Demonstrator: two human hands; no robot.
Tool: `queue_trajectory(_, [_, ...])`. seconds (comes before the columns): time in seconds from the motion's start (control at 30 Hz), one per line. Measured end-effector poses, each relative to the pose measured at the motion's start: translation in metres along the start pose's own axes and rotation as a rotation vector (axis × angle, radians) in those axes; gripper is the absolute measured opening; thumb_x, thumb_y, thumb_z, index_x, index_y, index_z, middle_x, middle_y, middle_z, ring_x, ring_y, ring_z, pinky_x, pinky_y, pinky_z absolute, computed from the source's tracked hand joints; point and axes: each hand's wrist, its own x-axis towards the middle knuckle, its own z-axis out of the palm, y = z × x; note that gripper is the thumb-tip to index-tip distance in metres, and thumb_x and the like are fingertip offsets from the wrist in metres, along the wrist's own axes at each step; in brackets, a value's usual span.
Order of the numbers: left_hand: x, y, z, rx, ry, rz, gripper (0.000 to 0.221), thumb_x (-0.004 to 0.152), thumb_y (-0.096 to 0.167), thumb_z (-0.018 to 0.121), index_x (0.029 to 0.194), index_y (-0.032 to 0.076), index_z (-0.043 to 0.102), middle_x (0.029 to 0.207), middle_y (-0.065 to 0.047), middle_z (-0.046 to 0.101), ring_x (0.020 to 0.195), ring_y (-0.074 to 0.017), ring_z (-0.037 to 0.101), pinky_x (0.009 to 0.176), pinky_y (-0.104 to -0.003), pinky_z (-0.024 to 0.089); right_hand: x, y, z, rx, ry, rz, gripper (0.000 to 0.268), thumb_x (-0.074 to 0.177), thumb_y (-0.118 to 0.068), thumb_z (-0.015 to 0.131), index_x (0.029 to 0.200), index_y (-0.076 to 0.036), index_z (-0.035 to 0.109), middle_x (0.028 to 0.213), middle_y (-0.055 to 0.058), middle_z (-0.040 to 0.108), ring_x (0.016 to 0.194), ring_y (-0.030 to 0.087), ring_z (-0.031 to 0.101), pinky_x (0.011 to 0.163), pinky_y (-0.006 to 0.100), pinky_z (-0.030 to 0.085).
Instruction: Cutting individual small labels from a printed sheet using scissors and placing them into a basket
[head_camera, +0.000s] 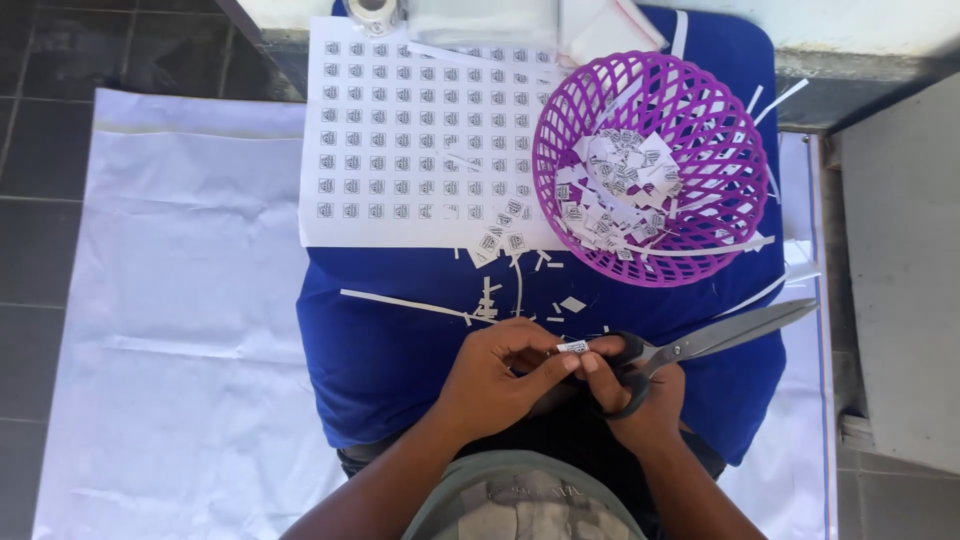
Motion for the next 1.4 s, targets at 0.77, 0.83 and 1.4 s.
queue_trajectory(0.77, [0.002,0.04,0.007,-0.441,0.194,0.218,0.013,0.094,-0.004,0.075,0.105,0.002,0.074,0.101,-0.008,0.07,0.085,-0.0114,0.062,0.075,-0.022,0.052,0.001,-0.032,0.007,-0.045,-0.437,-0.088,0.055,0.068,-0.057,0.085,0.084,-0.005,0.072,0.067,-0.001,0.062,0.058,0.011,0.062,0.053,0.024,0.046])
queue_trajectory(0.83, [0.001,0.043,0.01,-0.461,0.186,0.212,0.012,0.095,-0.003,0.074,0.106,0.002,0.074,0.103,-0.009,0.069,0.089,-0.0124,0.063,0.08,-0.023,0.055,0.0,-0.037,0.01,-0.006,-0.447,-0.046,0.057,0.066,-0.056,0.086,0.084,-0.004,0.072,0.068,0.0,0.062,0.059,0.011,0.063,0.053,0.024,0.047])
queue_trajectory(1.4, [-0.01,0.049,0.028,-0.575,0.254,0.193,0.006,0.098,0.005,0.074,0.102,0.001,0.075,0.103,-0.007,0.065,0.083,-0.0086,0.058,0.073,-0.019,0.049,0.0,-0.046,0.021,0.057,-0.466,-0.145,0.052,0.07,-0.057,0.083,0.077,-0.009,0.064,0.063,-0.002,0.063,0.051,0.007,0.052,0.048,0.022,0.039])
